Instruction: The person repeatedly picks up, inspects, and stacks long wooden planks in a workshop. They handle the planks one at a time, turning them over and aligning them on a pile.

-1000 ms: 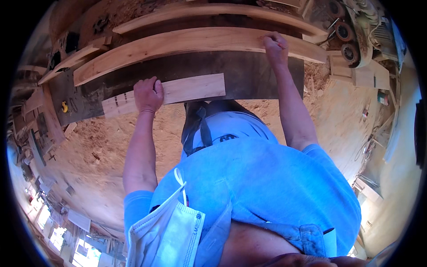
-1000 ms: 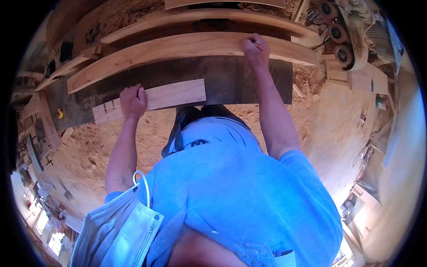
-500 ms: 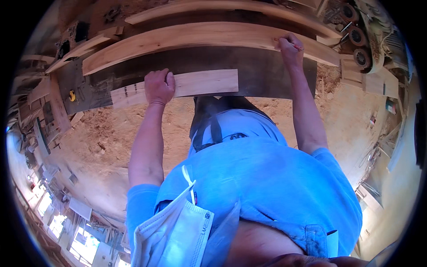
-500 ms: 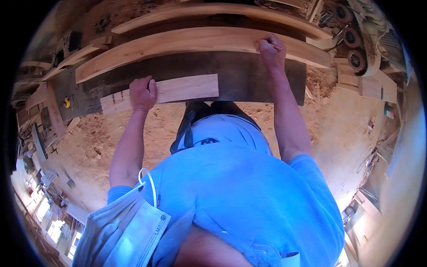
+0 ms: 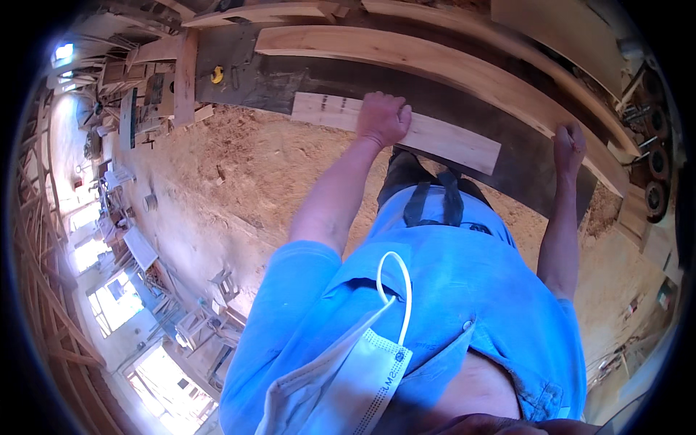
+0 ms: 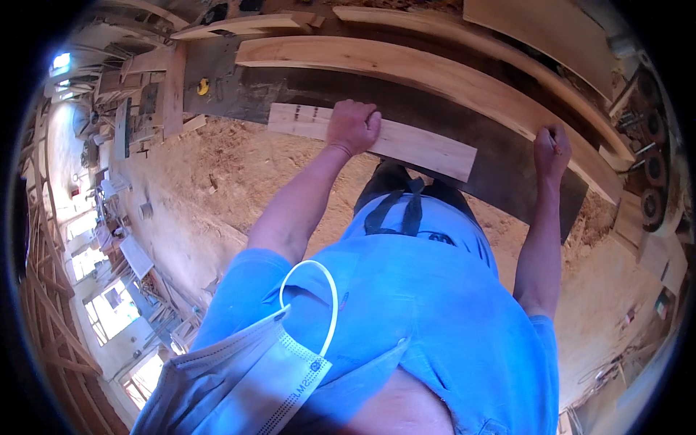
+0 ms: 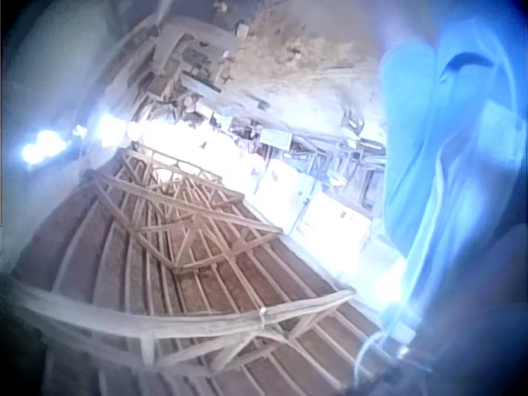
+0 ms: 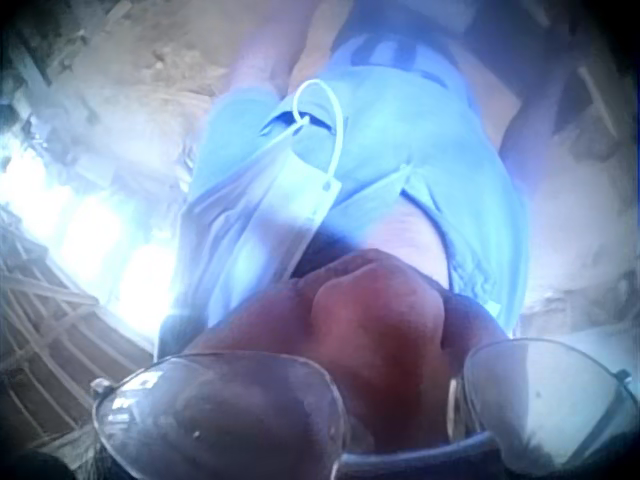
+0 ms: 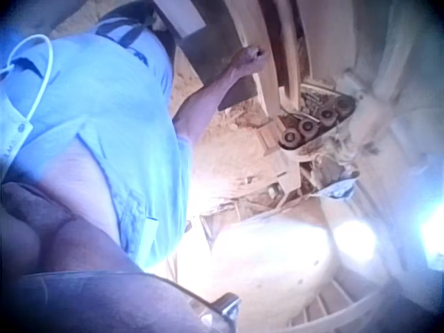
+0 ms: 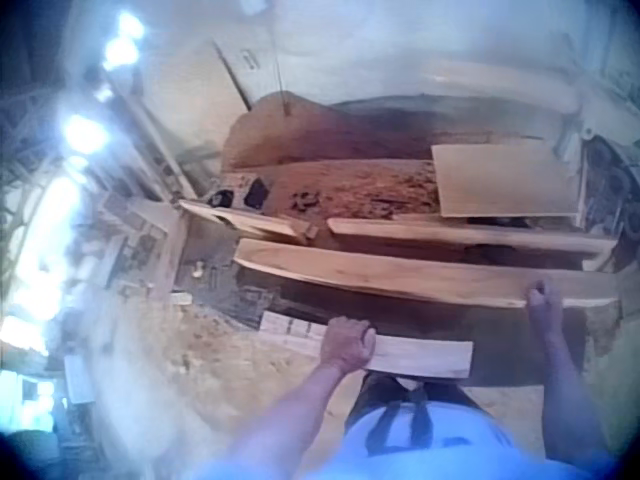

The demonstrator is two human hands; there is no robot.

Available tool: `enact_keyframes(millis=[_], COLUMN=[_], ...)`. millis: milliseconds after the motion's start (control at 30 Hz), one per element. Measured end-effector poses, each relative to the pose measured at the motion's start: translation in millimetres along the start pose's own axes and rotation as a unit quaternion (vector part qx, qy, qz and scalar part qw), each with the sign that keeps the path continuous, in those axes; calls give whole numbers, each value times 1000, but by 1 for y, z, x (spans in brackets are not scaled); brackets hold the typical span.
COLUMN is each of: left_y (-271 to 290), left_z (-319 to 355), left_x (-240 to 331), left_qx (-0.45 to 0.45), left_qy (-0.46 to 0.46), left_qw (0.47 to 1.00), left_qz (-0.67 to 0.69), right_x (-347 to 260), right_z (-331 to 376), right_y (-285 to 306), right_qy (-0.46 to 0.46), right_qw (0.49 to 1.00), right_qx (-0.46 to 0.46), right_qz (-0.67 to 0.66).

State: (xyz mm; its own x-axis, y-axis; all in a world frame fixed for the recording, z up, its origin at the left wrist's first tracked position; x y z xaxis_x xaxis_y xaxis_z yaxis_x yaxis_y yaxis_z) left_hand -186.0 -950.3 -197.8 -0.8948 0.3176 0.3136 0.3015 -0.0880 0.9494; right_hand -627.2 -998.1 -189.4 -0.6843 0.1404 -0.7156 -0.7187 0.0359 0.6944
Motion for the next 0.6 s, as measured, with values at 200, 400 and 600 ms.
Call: enact_keyframes(millis=[200,400,600], left_y=[7,17,43], left_z=[1,5,-7], left_x=[1,-5,-50], left_qx=[1,29,-59], left_qy=[-1,-109,-198], left_qw=[1000,984,972], left_qz=[23,140,114], right_x=[-25,-80,-123], right_z=[59,128,143], right_y=[-25,-106,-129], right_qy=[-30,-39,31], right_qw=[995,997,983], right_qx=[65,49,157], right_qz=[-71,-52,84])
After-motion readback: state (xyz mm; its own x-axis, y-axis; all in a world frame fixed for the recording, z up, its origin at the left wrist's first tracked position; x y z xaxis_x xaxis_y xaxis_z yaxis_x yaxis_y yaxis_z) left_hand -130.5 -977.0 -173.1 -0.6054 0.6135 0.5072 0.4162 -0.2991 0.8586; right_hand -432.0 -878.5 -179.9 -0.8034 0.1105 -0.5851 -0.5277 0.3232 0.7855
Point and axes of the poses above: each hand's wrist, its own z-axis away from the middle knuckle, its own y-axis out of the back of the hand, x = y × z, the point moved 3 cm from there along -z, towards the middle knuckle, and after that the axes turned 14 degrees about -x, right-handed, at the moved point
